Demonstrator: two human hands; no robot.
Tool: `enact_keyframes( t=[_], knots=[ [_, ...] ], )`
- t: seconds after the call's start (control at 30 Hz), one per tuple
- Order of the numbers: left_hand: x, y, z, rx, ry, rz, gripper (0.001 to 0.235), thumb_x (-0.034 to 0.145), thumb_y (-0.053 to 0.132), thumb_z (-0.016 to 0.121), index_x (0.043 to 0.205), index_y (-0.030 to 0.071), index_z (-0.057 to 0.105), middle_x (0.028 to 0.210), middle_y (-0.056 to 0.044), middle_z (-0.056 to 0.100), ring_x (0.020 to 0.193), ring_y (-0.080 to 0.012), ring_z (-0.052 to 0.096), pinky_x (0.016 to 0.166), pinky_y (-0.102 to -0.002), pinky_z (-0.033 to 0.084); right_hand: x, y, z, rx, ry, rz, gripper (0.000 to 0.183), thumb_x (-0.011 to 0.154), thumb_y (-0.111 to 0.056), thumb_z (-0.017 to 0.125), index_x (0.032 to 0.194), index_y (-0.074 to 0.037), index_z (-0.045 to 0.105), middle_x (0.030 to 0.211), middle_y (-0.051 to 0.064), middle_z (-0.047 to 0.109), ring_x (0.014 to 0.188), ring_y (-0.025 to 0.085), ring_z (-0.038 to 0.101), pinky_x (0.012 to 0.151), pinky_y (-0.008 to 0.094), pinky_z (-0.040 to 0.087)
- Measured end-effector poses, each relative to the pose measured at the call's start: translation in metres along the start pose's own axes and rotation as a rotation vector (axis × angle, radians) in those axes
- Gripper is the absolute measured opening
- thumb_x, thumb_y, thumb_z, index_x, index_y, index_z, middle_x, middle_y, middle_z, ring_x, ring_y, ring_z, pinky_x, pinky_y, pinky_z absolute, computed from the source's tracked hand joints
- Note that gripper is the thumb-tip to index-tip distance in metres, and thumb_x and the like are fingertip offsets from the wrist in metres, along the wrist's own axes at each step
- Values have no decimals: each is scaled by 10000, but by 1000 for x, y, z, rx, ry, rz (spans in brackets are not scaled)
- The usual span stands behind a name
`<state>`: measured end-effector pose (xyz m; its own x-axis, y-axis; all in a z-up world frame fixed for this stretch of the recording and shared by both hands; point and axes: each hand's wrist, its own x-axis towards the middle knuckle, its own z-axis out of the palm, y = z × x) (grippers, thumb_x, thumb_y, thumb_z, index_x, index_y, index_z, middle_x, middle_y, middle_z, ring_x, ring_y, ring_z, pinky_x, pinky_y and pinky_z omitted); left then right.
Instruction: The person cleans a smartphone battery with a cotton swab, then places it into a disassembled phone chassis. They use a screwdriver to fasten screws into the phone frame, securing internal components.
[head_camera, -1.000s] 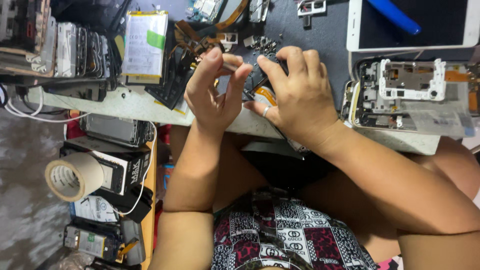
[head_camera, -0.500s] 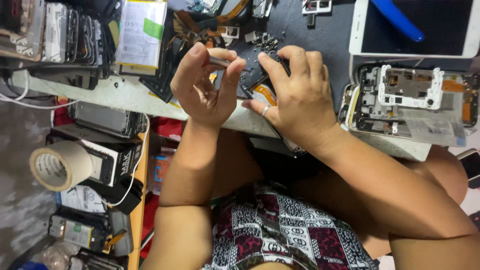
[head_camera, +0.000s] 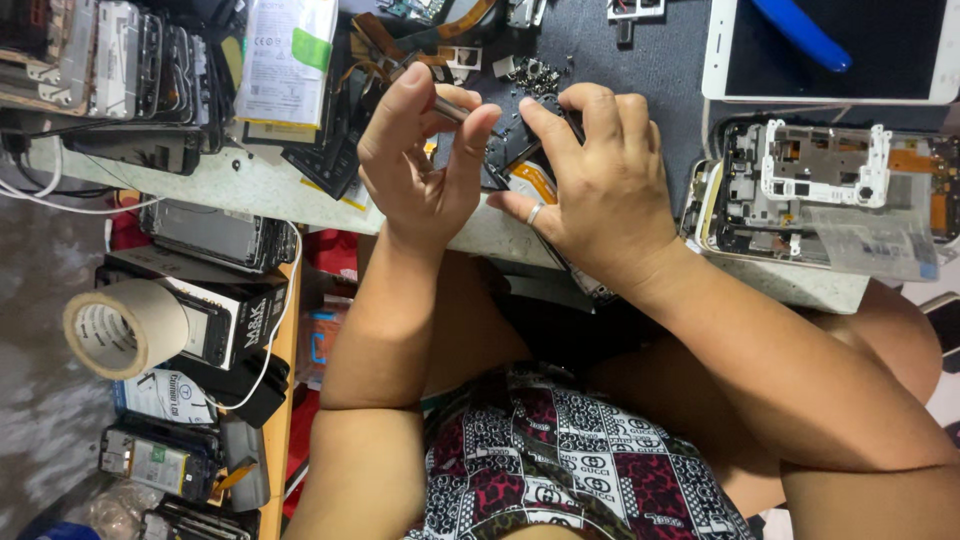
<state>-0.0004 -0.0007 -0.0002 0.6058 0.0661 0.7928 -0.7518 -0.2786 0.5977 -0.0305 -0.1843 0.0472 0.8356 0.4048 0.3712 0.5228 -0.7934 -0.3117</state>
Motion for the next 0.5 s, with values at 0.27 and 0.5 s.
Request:
enact_keyframes(
  t=[0.27,0.5],
  knots=[
    [1,0,3,-10,-33,10,600,1002,-46,765,1450,84,388,1099,-160,659,916,-194,734,706,-268,663,-1,0,1,-2,21,-6,749,804,-457,911,1382,-66,639,1297,121,511,1166,323,487,971,437,453],
    [1,2,0,-26,-19,41,610,1015,-53,756,1462,107,372,1061,-139,675,870,-172,728,713,-264,645,-2,1,2,-8,10,-13,767,820,-489,908,1395,-60,634,1306,123,508,1173,316,485,982,433,452]
  ],
)
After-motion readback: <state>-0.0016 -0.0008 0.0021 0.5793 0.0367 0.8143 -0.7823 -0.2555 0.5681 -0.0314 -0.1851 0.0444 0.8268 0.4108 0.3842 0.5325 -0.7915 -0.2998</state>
